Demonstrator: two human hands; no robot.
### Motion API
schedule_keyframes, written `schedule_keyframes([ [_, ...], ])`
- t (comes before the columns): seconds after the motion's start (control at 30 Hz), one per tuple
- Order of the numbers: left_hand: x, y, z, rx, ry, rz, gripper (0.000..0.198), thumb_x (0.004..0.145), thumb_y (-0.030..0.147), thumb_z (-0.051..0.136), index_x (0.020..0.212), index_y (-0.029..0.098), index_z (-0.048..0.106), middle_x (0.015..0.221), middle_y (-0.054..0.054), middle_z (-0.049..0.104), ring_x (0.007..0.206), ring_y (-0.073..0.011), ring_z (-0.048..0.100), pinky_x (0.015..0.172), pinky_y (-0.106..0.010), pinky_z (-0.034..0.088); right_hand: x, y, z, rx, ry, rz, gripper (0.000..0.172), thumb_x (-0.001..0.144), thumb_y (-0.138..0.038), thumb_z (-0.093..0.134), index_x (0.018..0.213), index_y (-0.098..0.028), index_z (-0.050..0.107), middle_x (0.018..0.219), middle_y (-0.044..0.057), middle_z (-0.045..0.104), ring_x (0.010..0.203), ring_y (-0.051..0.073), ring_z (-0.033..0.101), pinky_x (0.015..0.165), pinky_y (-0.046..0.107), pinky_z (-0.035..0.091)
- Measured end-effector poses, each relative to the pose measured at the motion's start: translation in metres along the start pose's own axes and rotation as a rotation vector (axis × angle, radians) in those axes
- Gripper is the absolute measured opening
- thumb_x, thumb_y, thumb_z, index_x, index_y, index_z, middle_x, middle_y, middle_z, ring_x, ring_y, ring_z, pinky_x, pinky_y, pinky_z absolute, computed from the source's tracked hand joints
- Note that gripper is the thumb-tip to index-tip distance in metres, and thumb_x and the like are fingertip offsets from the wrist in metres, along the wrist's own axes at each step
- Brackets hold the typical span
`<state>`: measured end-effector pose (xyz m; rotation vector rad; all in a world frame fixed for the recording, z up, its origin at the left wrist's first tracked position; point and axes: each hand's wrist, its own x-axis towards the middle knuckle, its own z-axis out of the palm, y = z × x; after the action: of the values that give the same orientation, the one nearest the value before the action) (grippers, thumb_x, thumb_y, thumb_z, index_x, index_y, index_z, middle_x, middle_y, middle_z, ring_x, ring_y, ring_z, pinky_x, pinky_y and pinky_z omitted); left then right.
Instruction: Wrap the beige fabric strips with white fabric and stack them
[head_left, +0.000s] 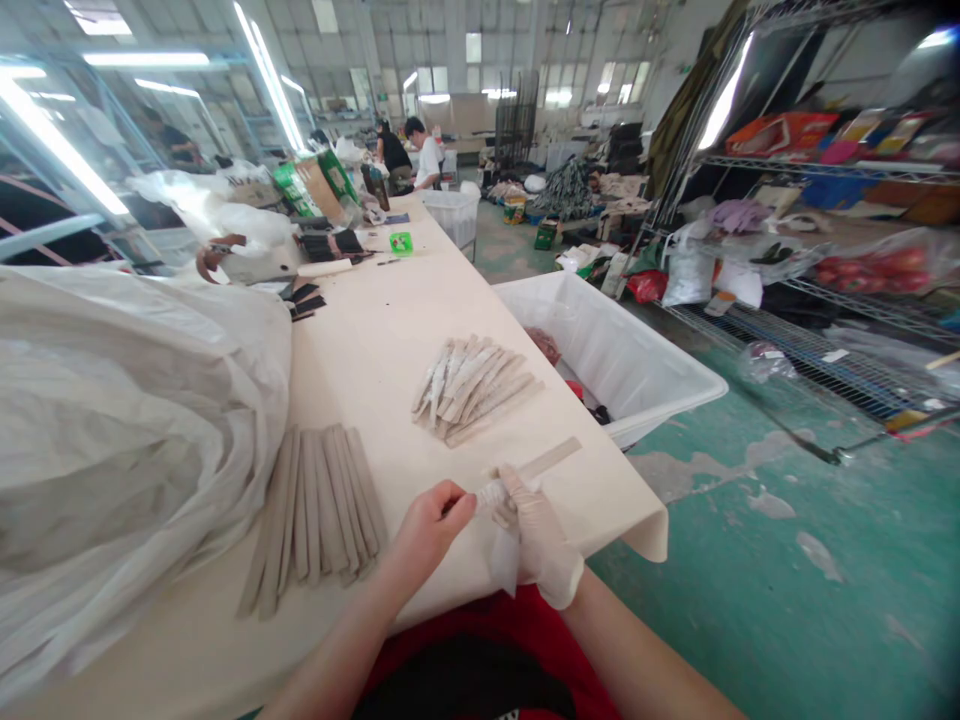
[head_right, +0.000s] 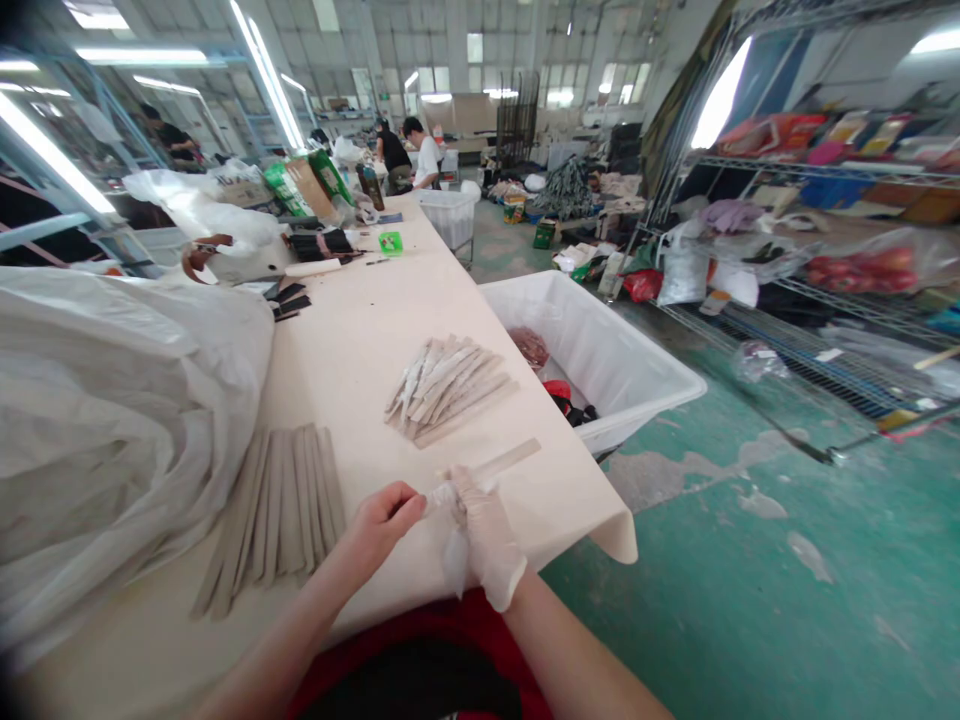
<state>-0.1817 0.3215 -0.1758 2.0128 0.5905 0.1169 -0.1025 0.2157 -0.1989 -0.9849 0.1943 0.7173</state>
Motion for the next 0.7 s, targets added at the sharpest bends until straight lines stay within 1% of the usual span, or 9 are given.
schedule_keyframes([
  [0.13,0.045,0.005,-0.008,0.105,0.145,0.073,0.032,0.082,0.042,0.043,0.072,0.016,0.059,0.059,0.002,0.053,0.058,-0.0128,0.048,0.054,-0.024,0.036,0.006,-0.018,-0.007,0.176,-0.088,0.026,0.030,0.062,-0.037,0.074,0.084,-0.018,0.065,0.044,-0.010,0.041,0.036,0.004,0.034,0.035,0.016,0.033],
  [0.2,0.064,0.008,-0.017,0.145,0.226,0.100,0.031,0.083,0.040,0.043,0.083,0.015,0.062,0.075,-0.003,0.060,0.068,-0.0154,0.054,0.062,-0.026,0.040,0.009,-0.032,-0.011,0.273,-0.160,0.088,0.029,0.061,-0.031,0.074,0.086,-0.017,0.066,0.050,-0.007,0.048,0.041,0.005,0.041,0.041,0.016,0.042],
  [0.27,0.071,0.011,-0.022,0.169,0.295,0.134,0.033,0.083,0.039,0.044,0.097,0.014,0.060,0.098,-0.010,0.061,0.081,-0.0178,0.055,0.074,-0.029,0.042,0.010,-0.042,-0.014,0.337,-0.191,0.134,0.029,0.059,-0.024,0.073,0.087,-0.017,0.068,0.066,-0.001,0.062,0.056,0.010,0.055,0.059,0.021,0.053],
  [0.33,0.063,0.013,-0.019,0.154,0.247,0.152,0.035,0.084,0.042,0.044,0.101,0.014,0.059,0.104,-0.010,0.060,0.086,-0.0185,0.055,0.077,-0.030,0.042,0.011,-0.048,-0.013,0.354,-0.215,0.131,0.027,0.061,-0.021,0.071,0.088,-0.018,0.068,0.084,0.002,0.067,0.074,0.013,0.061,0.076,0.023,0.053],
  [0.43,0.036,0.013,-0.008,-0.021,-0.072,0.085,0.040,0.083,0.050,0.043,0.090,0.014,0.060,0.082,-0.005,0.063,0.075,-0.0165,0.056,0.068,-0.027,0.043,0.010,-0.049,-0.009,0.366,-0.276,0.097,0.020,0.070,-0.024,0.064,0.089,-0.022,0.068,0.096,0.001,0.068,0.089,0.013,0.062,0.084,0.022,0.050],
  [0.47,0.026,0.013,-0.004,-0.090,-0.153,0.052,0.039,0.082,0.050,0.046,0.087,0.014,0.059,0.077,-0.004,0.062,0.071,-0.0154,0.055,0.065,-0.026,0.042,0.010,-0.047,-0.007,0.367,-0.292,0.081,0.019,0.072,-0.025,0.063,0.091,-0.022,0.068,0.098,0.001,0.067,0.092,0.013,0.061,0.086,0.022,0.049],
  [0.5,0.017,0.014,-0.002,-0.139,-0.187,0.027,0.036,0.080,0.048,0.049,0.086,0.014,0.059,0.074,-0.003,0.061,0.068,-0.0142,0.054,0.062,-0.025,0.041,0.010,-0.045,-0.004,0.362,-0.302,0.066,0.020,0.074,-0.026,0.063,0.093,-0.022,0.067,0.099,0.001,0.067,0.094,0.013,0.061,0.087,0.023,0.048],
  [0.6,0.001,0.019,-0.004,-0.096,-0.085,0.023,0.021,0.076,0.035,0.054,0.077,0.015,0.058,0.069,0.000,0.058,0.064,-0.0125,0.052,0.059,-0.023,0.038,0.006,-0.039,0.003,0.310,-0.288,0.026,0.023,0.073,-0.029,0.065,0.094,-0.020,0.067,0.098,0.003,0.067,0.090,0.013,0.061,0.084,0.023,0.049],
  [0.7,-0.003,0.023,-0.012,-0.020,-0.032,0.034,0.017,0.077,0.030,0.052,0.071,0.016,0.058,0.066,0.001,0.058,0.064,-0.0125,0.051,0.060,-0.023,0.037,0.000,-0.035,0.009,0.264,-0.309,-0.021,0.019,0.071,-0.031,0.068,0.087,-0.019,0.067,0.078,-0.001,0.065,0.071,0.010,0.058,0.069,0.019,0.049],
])
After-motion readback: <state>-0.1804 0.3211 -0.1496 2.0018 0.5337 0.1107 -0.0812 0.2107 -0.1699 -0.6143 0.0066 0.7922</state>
